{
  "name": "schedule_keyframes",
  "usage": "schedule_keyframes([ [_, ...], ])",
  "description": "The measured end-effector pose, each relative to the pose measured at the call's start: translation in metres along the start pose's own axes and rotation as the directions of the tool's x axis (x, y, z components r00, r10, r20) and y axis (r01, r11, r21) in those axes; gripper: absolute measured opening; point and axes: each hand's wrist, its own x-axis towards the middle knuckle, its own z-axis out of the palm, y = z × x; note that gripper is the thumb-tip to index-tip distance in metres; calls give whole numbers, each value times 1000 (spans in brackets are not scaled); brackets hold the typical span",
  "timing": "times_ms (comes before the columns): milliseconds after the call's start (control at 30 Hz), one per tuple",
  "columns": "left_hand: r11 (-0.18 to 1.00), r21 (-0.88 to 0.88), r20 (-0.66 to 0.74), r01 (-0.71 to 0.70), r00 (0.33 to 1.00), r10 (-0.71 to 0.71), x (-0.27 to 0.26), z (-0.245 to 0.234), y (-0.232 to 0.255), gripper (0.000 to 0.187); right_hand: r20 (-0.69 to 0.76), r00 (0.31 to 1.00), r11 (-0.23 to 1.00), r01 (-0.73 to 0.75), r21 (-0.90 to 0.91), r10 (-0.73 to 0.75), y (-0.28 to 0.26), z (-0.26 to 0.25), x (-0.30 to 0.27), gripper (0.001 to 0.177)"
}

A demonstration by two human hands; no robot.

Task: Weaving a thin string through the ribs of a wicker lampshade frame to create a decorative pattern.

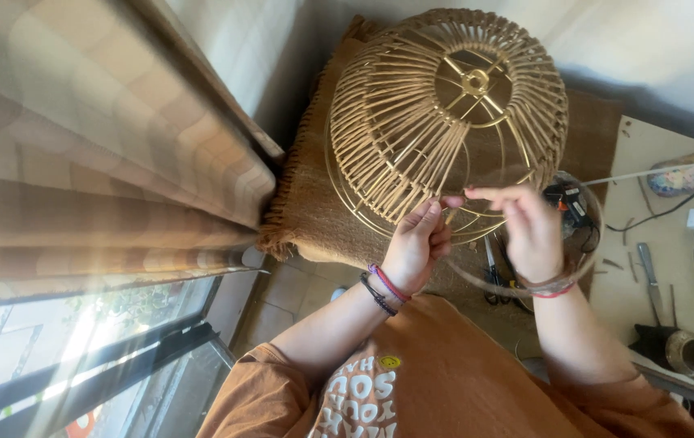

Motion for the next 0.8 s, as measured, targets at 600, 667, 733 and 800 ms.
schedule_keyframes([
  [600,970,196,-337,-142,919,203,-18,-83,-96,17,225,896,546,416,-727,-384,124,12,20,28],
  [667,964,221,-305,-145,929,210,-12,-74,-87,17,223,896,549,415,-726,-383,115,10,23,22],
  [733,958,245,-270,-147,939,213,-6,-74,-86,17,220,898,549,411,-728,-380,98,7,24,19],
  [800,952,251,-193,-175,955,226,2,-82,-90,18,366,852,698,519,-493,-375,73,3,27,39],
])
